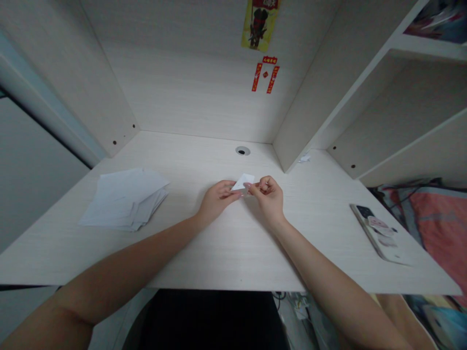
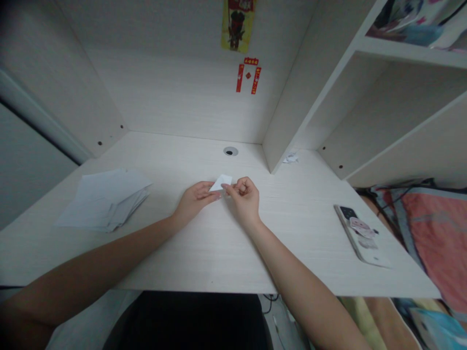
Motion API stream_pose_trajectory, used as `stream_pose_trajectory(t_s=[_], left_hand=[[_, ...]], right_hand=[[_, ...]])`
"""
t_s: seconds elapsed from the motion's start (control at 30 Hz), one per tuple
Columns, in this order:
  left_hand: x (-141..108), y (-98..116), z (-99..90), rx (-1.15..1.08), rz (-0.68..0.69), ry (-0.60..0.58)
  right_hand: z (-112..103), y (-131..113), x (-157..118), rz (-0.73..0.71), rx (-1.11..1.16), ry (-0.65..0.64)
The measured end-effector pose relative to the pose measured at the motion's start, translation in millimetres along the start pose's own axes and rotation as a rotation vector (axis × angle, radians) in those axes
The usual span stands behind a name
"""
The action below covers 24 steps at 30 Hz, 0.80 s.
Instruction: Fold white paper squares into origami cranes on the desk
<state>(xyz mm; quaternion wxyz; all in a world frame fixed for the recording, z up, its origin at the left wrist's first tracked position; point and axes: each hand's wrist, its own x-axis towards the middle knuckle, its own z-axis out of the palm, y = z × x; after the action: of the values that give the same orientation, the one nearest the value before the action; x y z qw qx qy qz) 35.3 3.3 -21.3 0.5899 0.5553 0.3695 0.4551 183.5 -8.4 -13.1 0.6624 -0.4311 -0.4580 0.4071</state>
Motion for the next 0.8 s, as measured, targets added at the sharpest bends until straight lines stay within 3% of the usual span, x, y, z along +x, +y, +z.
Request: stream_pose_trajectory(t_s=[0.3, 0.53, 0.8], left_hand=[[1.6, -3.4, -0.1, 0.130, -0.065, -0.012], [-1.1, 1.8, 1.1, 0.155, -0.087, 0.009], [-1.2, 1.3, -1.6, 0.123, -0.053, 0.006]], right_hand=[[-0.4, 1.8, -3.3, -0.029, -0.087, -0.048], [1.1, 2.4, -3.0, 0.030, -0.046, -0.031], [0.4, 4.3, -3.2, 0.078, 0.024, -0.094]])
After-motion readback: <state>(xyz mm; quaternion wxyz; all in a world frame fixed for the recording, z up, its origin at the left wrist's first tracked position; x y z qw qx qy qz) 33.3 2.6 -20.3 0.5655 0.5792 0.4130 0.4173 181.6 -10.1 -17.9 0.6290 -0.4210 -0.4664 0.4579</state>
